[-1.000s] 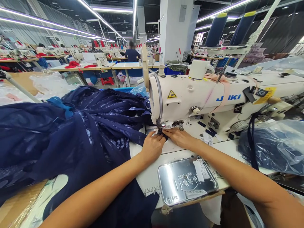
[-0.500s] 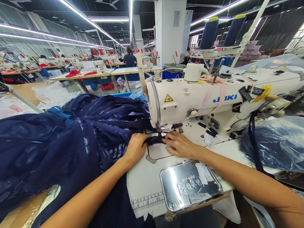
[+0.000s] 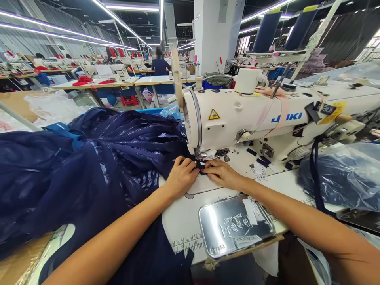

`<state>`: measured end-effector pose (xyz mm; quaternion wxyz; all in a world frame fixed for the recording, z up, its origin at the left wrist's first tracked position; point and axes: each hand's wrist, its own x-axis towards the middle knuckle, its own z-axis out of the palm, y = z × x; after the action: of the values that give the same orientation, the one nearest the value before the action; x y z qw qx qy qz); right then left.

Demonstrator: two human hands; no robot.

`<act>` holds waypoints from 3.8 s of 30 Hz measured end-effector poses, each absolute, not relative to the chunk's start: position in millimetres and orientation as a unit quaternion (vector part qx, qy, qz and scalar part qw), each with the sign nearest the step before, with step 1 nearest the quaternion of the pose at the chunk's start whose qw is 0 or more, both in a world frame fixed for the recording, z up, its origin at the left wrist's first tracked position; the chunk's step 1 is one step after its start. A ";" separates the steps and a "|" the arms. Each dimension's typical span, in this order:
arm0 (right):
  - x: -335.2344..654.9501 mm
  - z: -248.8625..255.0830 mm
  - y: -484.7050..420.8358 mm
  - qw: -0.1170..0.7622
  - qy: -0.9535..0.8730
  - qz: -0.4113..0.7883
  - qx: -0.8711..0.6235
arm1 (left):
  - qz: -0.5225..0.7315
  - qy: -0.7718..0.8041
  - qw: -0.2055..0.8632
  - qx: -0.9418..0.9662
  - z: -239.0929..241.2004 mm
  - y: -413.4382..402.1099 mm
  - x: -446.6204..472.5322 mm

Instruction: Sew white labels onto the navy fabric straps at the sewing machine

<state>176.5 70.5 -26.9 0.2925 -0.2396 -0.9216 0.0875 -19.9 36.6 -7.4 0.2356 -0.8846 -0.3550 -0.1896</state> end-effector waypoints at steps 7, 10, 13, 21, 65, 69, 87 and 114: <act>181.6 -27.4 77.5 0.319 -0.912 0.150 -0.210 | -0.174 -0.294 0.258 -0.904 -10.9 41.7 -17.9; 183.5 -25.2 75.5 0.294 -0.927 0.117 -0.200 | -0.163 -0.300 0.246 -0.907 -10.4 41.2 -18.3; 184.1 -22.5 70.5 0.255 -0.946 0.045 -0.197 | -0.168 -0.317 0.218 -0.908 -9.8 40.9 -20.0; 181.8 -17.9 61.3 0.212 -0.955 -0.058 -0.200 | -0.137 -0.346 0.103 -0.922 -4.4 33.2 -32.1; 175.4 -20.7 78.7 0.158 -0.925 -0.036 -0.343 | -0.092 -0.468 0.206 -0.854 0.2 35.3 -21.2; 172.5 -10.8 76.3 0.122 -0.930 -0.057 -0.341 | -0.077 -0.489 0.228 -0.838 -0.5 27.5 -14.6; 168.4 -12.1 49.8 0.169 -0.921 -0.040 -0.350 | -0.078 -0.486 0.208 -0.845 3.3 52.0 -16.7; 156.3 -14.3 44.7 0.132 -0.909 -0.103 -0.381 | -0.060 -0.515 0.188 -0.834 -5.3 72.3 -14.5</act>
<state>156.3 44.7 -14.3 0.1316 -0.3809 -0.9094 -0.1034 -14.5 72.3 -5.3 0.1878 -0.8340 -0.5153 -0.0602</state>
